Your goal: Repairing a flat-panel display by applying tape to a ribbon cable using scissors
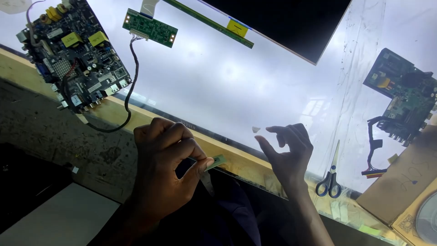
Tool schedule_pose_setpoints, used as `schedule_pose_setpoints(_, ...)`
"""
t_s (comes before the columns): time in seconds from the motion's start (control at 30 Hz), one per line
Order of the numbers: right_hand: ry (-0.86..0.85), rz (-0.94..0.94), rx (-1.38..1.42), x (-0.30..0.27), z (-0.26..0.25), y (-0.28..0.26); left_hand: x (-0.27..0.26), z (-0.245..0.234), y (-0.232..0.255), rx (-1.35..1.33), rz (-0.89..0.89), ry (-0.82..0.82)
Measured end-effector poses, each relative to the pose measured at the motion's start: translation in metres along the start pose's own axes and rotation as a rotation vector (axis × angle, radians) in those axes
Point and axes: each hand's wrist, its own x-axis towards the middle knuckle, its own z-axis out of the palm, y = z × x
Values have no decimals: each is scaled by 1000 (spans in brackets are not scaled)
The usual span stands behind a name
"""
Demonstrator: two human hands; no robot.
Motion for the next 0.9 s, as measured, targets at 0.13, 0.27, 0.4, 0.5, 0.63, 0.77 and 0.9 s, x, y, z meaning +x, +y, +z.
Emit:
schedule_pose_setpoints(0.13,9,21,-116,1,20,-6,2,16,-14,-53,-37,-9)
schedule_pose_setpoints(0.27,-14,-34,-109,6,27,-5,2,27,-27,-66,-55,-18)
schedule_pose_setpoints(0.4,-122,-144,-48,9,22,0,1,34,-37,-85,-55,-45)
schedule_pose_setpoints(0.5,-161,-161,-65,4,17,13,3,39,-39,-125,-60,-46)
schedule_pose_setpoints(0.63,-109,-40,3,-6,10,5,8,58,-43,-122,-41,-83)
schedule_pose_setpoints(0.77,-110,293,216,-15,2,-9,15,83,-43,-148,58,-157)
schedule_pose_setpoints(0.9,-212,458,213,-21,-4,-11,21,104,-45,-147,127,-276)
